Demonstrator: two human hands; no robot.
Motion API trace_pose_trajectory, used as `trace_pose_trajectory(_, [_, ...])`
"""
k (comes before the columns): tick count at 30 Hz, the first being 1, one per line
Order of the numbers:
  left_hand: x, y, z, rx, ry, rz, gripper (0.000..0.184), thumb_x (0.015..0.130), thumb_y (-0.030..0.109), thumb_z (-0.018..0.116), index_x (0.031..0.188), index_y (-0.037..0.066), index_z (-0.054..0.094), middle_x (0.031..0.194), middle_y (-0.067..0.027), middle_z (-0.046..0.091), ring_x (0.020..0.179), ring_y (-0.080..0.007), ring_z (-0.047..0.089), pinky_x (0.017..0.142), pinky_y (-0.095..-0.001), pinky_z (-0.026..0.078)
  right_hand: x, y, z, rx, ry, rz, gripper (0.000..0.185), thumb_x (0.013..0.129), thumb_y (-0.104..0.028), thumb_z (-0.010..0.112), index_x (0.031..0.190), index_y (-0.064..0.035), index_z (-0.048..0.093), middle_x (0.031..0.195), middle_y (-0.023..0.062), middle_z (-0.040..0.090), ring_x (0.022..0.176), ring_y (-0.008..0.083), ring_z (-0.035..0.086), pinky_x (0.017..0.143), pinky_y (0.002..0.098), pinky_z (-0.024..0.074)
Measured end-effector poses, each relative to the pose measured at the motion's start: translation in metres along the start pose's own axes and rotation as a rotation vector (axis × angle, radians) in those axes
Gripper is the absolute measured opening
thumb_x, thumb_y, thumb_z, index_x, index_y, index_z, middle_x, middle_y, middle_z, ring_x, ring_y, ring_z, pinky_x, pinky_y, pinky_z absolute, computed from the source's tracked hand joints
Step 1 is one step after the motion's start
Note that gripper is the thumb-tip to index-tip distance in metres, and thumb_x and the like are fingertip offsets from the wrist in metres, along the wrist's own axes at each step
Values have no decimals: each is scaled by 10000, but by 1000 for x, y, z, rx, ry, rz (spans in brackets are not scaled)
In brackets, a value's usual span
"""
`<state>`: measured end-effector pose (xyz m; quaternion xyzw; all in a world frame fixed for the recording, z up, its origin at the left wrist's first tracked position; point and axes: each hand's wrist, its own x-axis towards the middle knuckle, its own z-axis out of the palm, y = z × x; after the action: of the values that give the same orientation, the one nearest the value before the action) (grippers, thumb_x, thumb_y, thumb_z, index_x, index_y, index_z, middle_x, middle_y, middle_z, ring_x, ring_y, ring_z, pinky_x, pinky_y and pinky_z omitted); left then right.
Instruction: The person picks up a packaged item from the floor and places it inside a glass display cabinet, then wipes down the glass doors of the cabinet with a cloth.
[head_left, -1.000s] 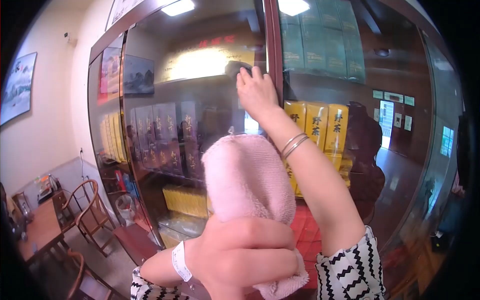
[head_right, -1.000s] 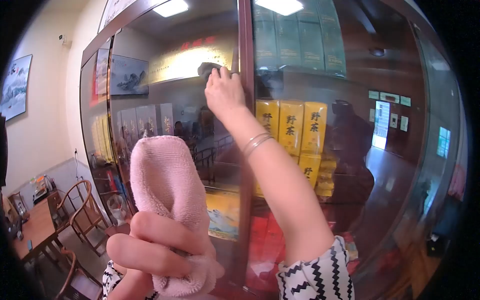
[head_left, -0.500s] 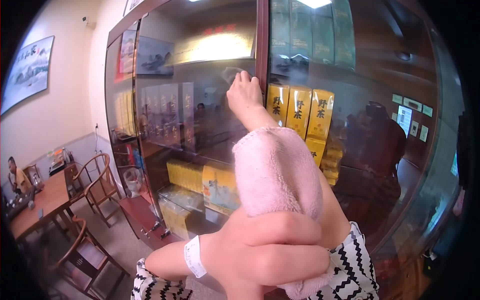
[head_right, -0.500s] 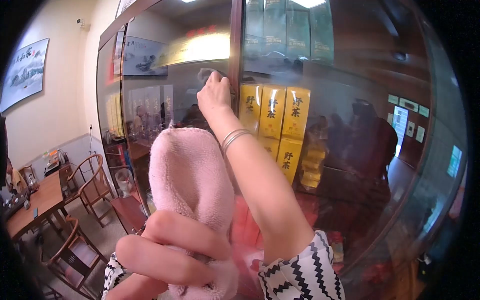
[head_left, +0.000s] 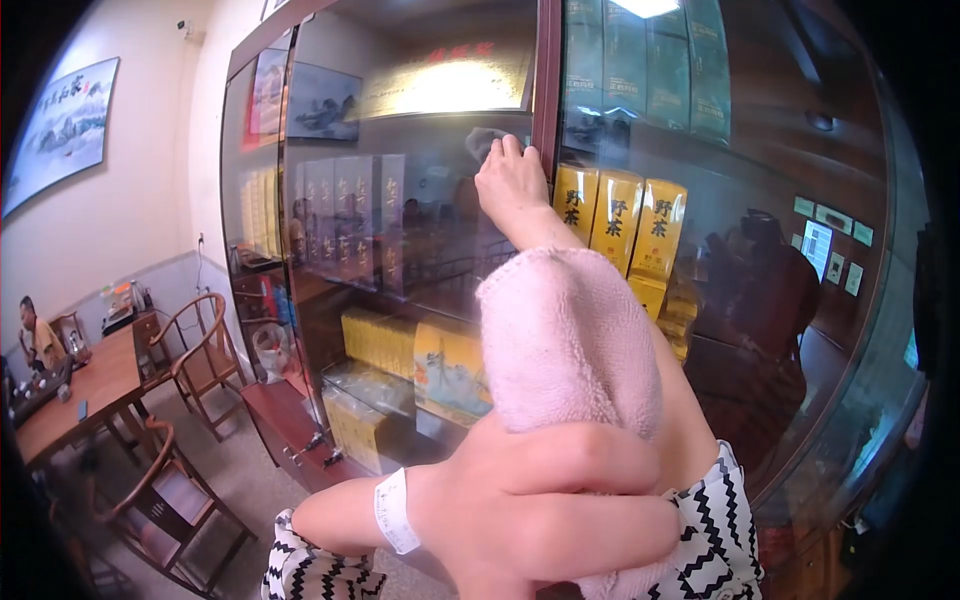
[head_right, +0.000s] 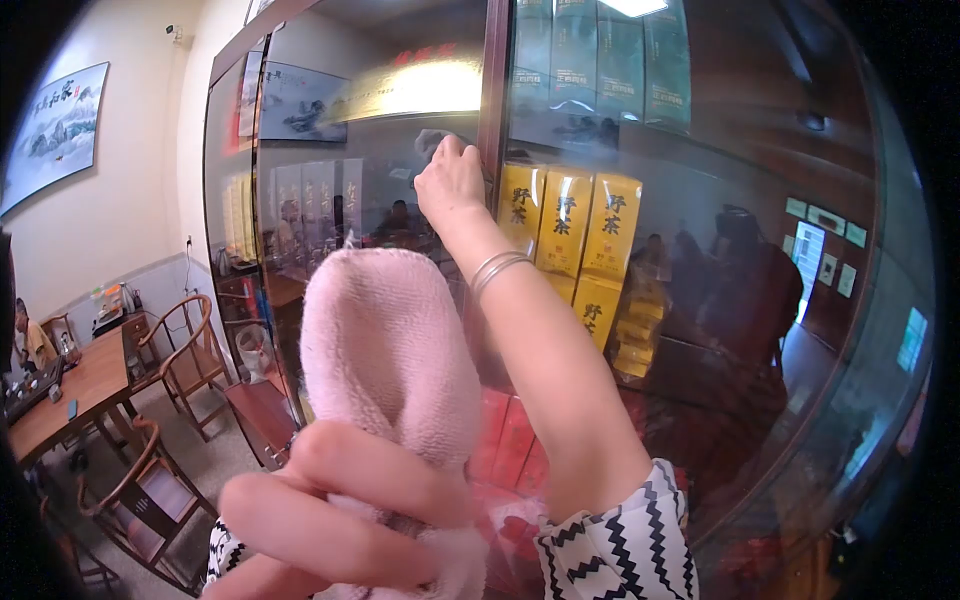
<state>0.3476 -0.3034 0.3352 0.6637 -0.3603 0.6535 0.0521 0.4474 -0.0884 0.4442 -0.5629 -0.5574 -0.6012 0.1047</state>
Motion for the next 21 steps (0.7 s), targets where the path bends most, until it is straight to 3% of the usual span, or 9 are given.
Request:
trace_pose_trajectory(2, [-4, -1, -5, 0, 25, -38, 268, 756, 258, 603, 957, 83, 618, 911, -88, 563, 731, -242, 563, 651, -347, 468, 3, 3, 2, -3, 52, -9, 256, 876, -240, 494, 969, -180, 725, 1031, -5, 628, 1027, 193, 460, 756, 345, 361])
trace_pose_trajectory(5, [-11, -5, -14, -12, 32, -91, 264, 750, 250, 605, 926, 54, 635, 911, -85, 570, 724, -241, 578, 644, -347, 474, 16, 20, -3, 58, 72, -73, 236, 832, -147, 495, 953, -46, 672, 994, 33, 605, 984, 198, 491, 729, 348, 389])
trace_pose_trajectory(9, [-17, -6, -46, -11, -43, -160, 274, 763, 247, 603, 951, 50, 631, 920, -87, 572, 709, -232, 582, 616, -325, 473, 49, 48, 5, -113, 240, -20, 226, 845, -142, 471, 973, -67, 642, 996, 25, 589, 988, 198, 498, 738, 355, 394])
trace_pose_trajectory(11, [-23, -10, -62, -9, -62, -180, 276, 766, 246, 602, 957, 49, 629, 922, -87, 573, 705, -230, 583, 610, -320, 473, 76, 64, 9, -241, 289, 43, 275, 874, -178, 464, 1062, -83, 640, 1001, 20, 608, 993, 173, 500, 759, 349, 370])
trace_pose_trajectory(15, [-41, -19, -93, 183, 176, -119, 209, 777, 185, 617, 946, 66, 580, 860, -82, 533, 653, -218, 555, 593, -288, 461, 127, 100, 5, -311, 361, 98, 207, 836, -138, 475, 973, -68, 613, 1030, 25, 584, 992, 211, 514, 748, 381, 419])
trace_pose_trajectory(17, [-51, -25, -106, 274, 291, -86, 188, 783, 155, 624, 940, 75, 556, 829, -79, 514, 628, -213, 541, 585, -273, 454, 143, 101, -18, -244, 313, 217, 277, 860, -138, 448, 1032, -26, 635, 1080, 101, 594, 1044, 245, 486, 848, 386, 402])
trace_pose_trajectory(21, [-68, -47, -123, 403, 520, 9, 187, 795, 94, 639, 928, 93, 507, 767, -74, 474, 576, -201, 513, 568, -241, 442, 181, 105, -13, -255, 400, 335, 272, 835, -148, 475, 995, -9, 646, 1031, 95, 605, 999, 247, 510, 789, 367, 420])
